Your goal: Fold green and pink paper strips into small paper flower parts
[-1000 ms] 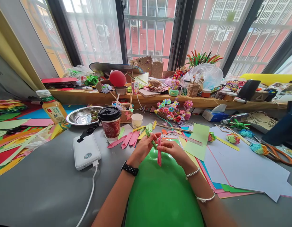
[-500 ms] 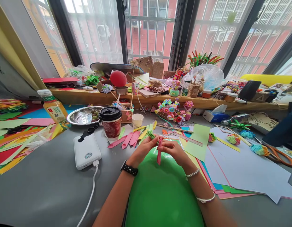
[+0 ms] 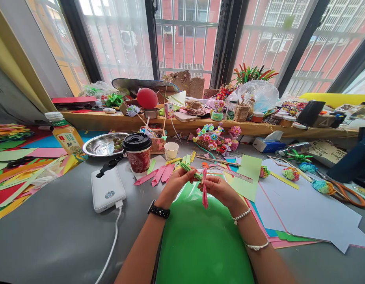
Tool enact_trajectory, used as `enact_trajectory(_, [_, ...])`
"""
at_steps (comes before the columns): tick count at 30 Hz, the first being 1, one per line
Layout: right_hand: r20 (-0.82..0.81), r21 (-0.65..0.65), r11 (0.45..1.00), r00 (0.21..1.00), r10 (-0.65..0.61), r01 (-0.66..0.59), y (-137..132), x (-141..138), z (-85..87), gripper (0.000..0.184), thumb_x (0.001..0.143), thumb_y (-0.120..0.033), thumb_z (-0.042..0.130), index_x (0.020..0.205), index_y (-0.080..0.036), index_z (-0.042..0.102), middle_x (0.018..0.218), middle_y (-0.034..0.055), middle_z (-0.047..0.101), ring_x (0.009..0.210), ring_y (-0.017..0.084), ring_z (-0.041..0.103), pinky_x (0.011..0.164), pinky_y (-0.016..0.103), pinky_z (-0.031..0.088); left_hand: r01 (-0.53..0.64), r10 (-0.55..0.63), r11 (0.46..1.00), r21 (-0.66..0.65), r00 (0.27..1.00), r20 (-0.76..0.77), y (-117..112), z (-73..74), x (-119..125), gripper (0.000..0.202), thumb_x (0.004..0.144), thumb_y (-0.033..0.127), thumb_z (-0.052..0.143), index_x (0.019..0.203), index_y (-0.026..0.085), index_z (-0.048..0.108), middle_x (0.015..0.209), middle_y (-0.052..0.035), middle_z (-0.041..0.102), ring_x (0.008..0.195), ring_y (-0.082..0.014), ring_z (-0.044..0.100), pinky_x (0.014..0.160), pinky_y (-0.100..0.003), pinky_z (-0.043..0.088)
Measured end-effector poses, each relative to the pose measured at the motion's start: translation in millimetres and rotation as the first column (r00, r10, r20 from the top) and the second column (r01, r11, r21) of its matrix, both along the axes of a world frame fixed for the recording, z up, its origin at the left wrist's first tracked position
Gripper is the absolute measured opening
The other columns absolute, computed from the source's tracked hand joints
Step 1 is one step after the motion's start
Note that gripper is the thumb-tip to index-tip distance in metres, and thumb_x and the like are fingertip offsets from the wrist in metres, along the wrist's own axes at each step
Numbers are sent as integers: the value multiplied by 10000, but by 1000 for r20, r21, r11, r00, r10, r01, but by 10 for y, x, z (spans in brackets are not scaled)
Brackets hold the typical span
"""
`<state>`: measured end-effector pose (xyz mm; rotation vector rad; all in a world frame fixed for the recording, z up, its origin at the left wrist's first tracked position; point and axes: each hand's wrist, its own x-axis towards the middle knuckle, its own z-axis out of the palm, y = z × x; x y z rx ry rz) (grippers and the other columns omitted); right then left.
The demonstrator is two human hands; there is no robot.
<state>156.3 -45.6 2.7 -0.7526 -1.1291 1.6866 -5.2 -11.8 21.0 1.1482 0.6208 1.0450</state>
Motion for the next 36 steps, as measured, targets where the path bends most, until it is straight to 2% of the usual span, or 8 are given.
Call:
enact_trajectory(5, [16, 76, 996, 999, 46, -47, -33, 26, 49, 150, 693, -296, 646, 784, -182, 681, 949, 56, 633, 749, 116, 564, 745, 271, 426, -108, 139, 983, -150, 967, 212, 39, 22, -43, 239, 636, 248, 680, 836, 132, 619, 654, 27, 541, 548, -41, 492, 557, -158, 421])
enact_trajectory(9, [13, 174, 980, 996, 91, -92, -51, 35, 59, 123, 702, -288, 640, 767, -192, 681, 837, 27, 647, 727, 111, 568, 722, 250, 436, -69, 114, 977, -201, 968, 224, 39, 24, -58, 219, 649, 212, 672, 844, 124, 629, 626, 28, 523, 529, -36, 499, 530, -139, 436])
enact_trajectory(13, [28, 239, 961, 990, 138, -141, -61, 37, 52, 131, 693, -306, 645, 741, -190, 680, 773, 22, 648, 722, 131, 580, 710, 266, 443, 20, 19, 978, -210, 983, 182, 28, 13, -65, 244, 645, 200, 676, 872, 120, 635, 607, 23, 519, 515, -41, 499, 508, -139, 435])
enact_trajectory(17, [64, 240, 962, 991, 117, -129, -66, 34, 57, 153, 670, -326, 658, 718, -182, 682, 743, 28, 651, 713, 148, 585, 717, 292, 444, 33, 2, 975, -220, 988, 156, 25, 3, -66, 307, 626, 199, 692, 918, 138, 621, 640, 20, 540, 543, -44, 510, 531, -145, 435])
enact_trajectory(21, [138, 221, 970, 988, 73, -103, -72, 21, 83, 187, 656, -362, 656, 713, -186, 683, 730, 31, 650, 713, 164, 581, 728, 312, 436, 5, 39, 970, -244, 984, 173, 30, -16, -32, 212, 613, 208, 701, 804, 147, 629, 692, 21, 566, 603, -53, 531, 565, -154, 431])
enact_trajectory(24, [185, 206, 974, 981, 53, -92, -70, 9, 98, 189, 649, -366, 658, 670, -179, 670, 672, 24, 632, 677, 163, 564, 687, 302, 435, 47, 12, 963, -267, 976, 219, 25, -18, -5, 209, 632, 209, 687, 824, 150, 630, 686, 14, 585, 622, -67, 545, 609, -173, 430])
enact_trajectory(30, [109, 221, 974, 991, -83, 57, -31, 9, 74, 183, 674, -347, 645, 648, -166, 637, 640, -2, 578, 625, 120, 510, 632, 253, 412, 145, -98, 963, -229, 974, 205, -2, -2, 5, 312, 650, 201, 674, 955, 156, 626, 683, -4, 615, 631, -83, 552, 646, -199, 416])
enact_trajectory(36, [69, 182, 958, 969, -235, 220, 24, -17, 37, 178, 676, -349, 645, 752, -188, 655, 728, 3, 615, 695, 131, 537, 732, 287, 417, 182, -162, 966, -185, 979, 120, 3, -41, 37, 338, 640, 244, 681, 961, 150, 634, 782, -44, 655, 723, -129, 576, 733, -248, 410])
